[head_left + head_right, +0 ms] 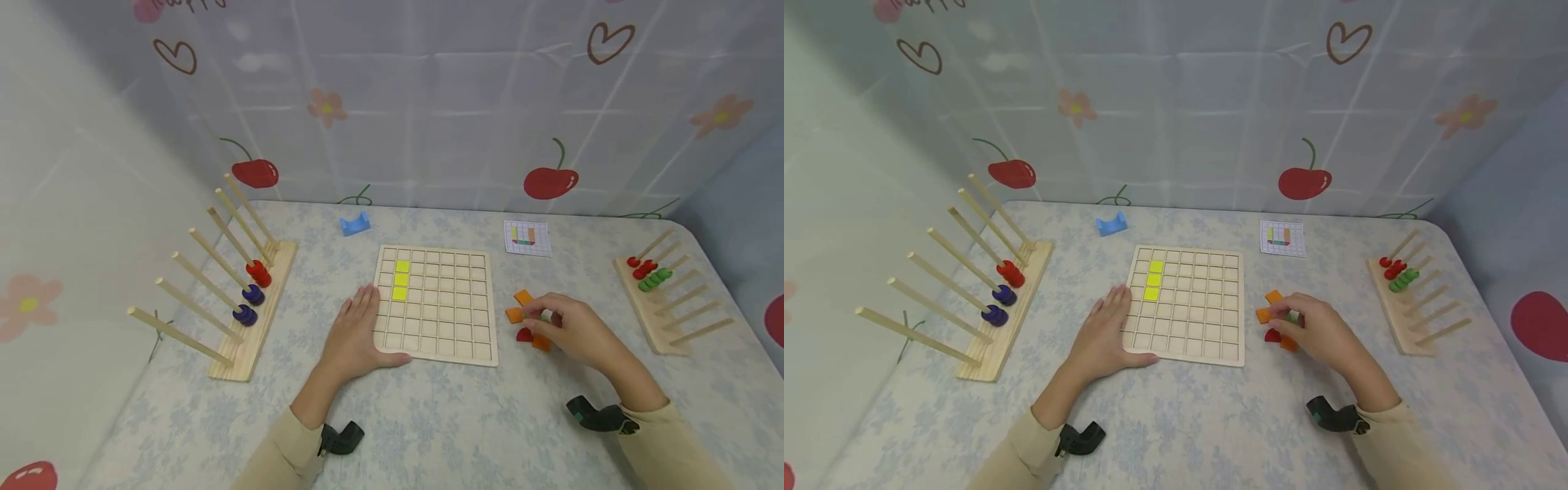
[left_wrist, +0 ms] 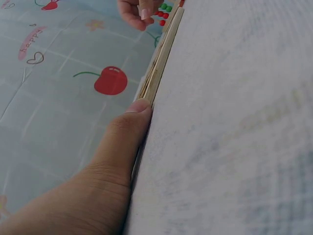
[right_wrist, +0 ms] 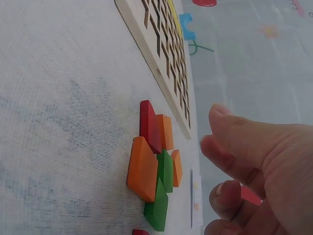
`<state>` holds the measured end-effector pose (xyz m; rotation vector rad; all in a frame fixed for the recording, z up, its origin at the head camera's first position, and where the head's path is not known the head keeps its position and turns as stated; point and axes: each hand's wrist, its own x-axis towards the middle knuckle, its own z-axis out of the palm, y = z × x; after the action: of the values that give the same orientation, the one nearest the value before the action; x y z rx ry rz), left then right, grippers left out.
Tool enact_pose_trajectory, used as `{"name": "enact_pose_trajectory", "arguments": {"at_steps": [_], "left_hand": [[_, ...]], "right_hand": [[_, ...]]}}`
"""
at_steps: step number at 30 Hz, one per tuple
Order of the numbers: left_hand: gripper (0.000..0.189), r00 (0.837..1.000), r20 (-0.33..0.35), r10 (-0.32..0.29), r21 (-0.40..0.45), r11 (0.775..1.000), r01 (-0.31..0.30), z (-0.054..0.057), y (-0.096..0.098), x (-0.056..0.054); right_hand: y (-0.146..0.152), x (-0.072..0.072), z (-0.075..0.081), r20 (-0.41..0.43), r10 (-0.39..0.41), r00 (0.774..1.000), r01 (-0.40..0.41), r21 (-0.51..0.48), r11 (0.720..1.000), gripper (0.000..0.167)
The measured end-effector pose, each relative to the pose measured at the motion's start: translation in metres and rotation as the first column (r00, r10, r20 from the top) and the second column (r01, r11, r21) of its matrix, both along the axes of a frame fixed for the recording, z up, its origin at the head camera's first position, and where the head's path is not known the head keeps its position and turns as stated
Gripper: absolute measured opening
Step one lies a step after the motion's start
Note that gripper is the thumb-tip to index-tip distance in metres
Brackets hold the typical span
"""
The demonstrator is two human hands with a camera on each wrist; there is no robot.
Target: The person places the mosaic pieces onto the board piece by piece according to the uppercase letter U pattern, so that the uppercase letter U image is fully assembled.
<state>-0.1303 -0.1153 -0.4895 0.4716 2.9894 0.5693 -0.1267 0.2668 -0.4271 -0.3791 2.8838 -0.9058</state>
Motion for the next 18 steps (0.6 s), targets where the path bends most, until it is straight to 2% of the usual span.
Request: {"name": "enact_pose_trajectory", "arguments": {"at_steps": [10, 18], "left_hand": [[0.141, 1.000, -0.008, -0.004, 0.015, 1.000, 0.005, 0.000, 0.000, 0.001], [0.141, 1.000, -0.014, -0.006, 0.015, 1.000, 0.007, 0.000, 0.000, 0.000]], "right_hand": [[0.003, 0.006, -0.008, 0.040, -0.002, 0.999, 0.002, -0.001, 1.000, 0.018], [0.005, 0.010, -0.013, 0.033, 0.017, 0.999, -0.017, 0.002, 1.000, 0.018]]}}
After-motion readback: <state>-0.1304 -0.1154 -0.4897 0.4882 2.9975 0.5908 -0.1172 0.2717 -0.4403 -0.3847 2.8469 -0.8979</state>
